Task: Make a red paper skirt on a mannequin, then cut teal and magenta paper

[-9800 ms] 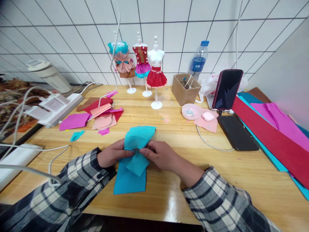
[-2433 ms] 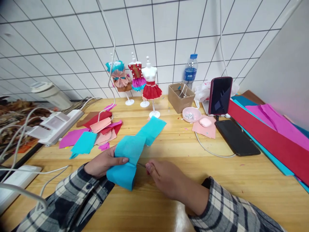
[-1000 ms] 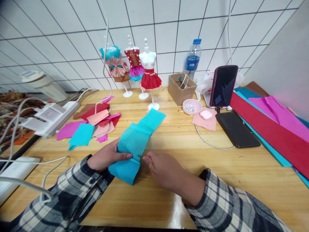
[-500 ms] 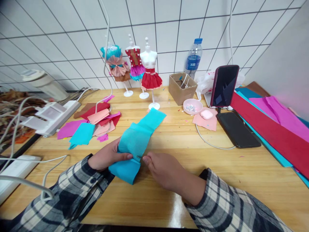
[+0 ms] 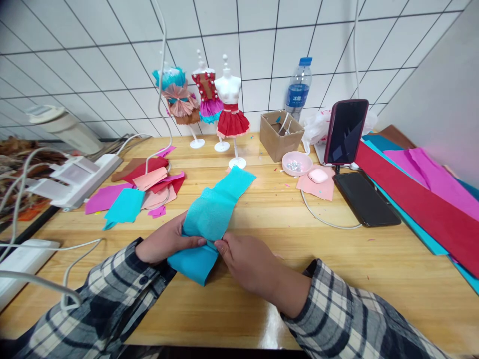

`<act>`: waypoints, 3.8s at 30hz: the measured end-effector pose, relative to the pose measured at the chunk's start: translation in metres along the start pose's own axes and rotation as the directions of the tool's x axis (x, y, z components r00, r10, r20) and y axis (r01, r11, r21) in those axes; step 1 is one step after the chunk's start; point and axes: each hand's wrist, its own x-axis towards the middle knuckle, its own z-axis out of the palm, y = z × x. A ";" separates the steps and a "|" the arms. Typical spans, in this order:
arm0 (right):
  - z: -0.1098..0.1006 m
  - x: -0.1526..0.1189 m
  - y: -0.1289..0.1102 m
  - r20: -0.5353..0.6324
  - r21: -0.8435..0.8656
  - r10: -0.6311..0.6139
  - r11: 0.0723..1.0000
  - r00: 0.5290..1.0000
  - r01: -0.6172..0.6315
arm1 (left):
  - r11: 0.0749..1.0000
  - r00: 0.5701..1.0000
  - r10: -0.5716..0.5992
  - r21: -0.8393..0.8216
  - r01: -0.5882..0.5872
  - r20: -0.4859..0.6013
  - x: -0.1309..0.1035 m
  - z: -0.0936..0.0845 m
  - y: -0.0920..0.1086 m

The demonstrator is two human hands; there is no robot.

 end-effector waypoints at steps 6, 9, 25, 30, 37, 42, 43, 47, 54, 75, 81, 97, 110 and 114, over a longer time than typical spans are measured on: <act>0.003 0.002 0.001 -0.022 -0.020 -0.006 1.000 1.000 0.006 | 0.999 1.000 0.021 0.039 -0.021 0.004 0.001 0.001 0.002; 0.003 0.003 0.001 -0.034 -0.039 -0.009 0.999 0.999 0.008 | 0.998 1.000 0.018 0.052 -0.018 0.009 0.001 0.000 0.002; 0.005 0.004 0.002 -0.041 -0.057 -0.010 0.998 0.999 0.008 | 0.997 0.999 0.047 0.066 -0.047 0.001 0.002 0.004 0.004; 0.005 0.005 0.000 -0.036 -0.066 -0.026 0.998 0.999 0.023 | 0.997 0.999 0.044 0.069 -0.045 0.015 0.002 0.005 0.005; 0.004 0.006 0.000 -0.035 -0.069 -0.043 0.997 0.998 0.041 | 0.992 1.000 0.029 0.122 -0.028 -0.006 0.001 0.005 0.005; 0.004 0.005 -0.001 -0.027 -0.075 -0.012 0.997 1.000 0.010 | 0.987 1.000 0.028 0.158 -0.026 -0.008 0.001 0.006 0.008; 0.004 0.005 -0.002 -0.027 -0.078 -0.010 0.997 1.000 0.008 | 0.987 1.000 0.027 0.161 -0.025 -0.007 0.000 0.007 0.009; 0.003 0.006 -0.004 -0.027 -0.078 -0.001 0.997 1.000 -0.002 | 0.984 1.000 0.024 0.175 -0.022 -0.007 0.000 0.009 0.011; 0.002 0.009 -0.003 -0.019 -0.068 -0.020 0.998 1.000 0.018 | 0.988 1.000 0.018 0.156 -0.018 0.003 0.001 0.010 0.009; 0.005 0.011 -0.002 -0.024 -0.082 -0.077 0.994 0.997 0.075 | 0.987 1.000 -0.002 0.158 0.004 -0.012 0.000 0.015 0.011; 0.004 0.012 -0.001 -0.020 -0.098 -0.088 0.992 0.996 0.085 | 0.989 1.000 0.001 0.150 -0.001 -0.001 -0.001 0.015 0.010; -0.002 0.009 -0.001 -0.038 -0.005 -0.075 0.997 0.996 0.075 | 0.976 0.992 0.092 -0.204 -0.074 0.084 -0.001 0.006 0.001; -0.001 0.007 -0.001 -0.048 0.005 -0.072 0.997 0.996 0.072 | 0.959 0.977 0.148 -0.265 -0.104 0.152 -0.005 0.010 0.001; -0.003 0.008 0.001 -0.044 -0.006 -0.065 0.998 0.997 0.065 | 0.944 0.980 0.135 -0.319 -0.082 0.147 -0.006 0.012 0.004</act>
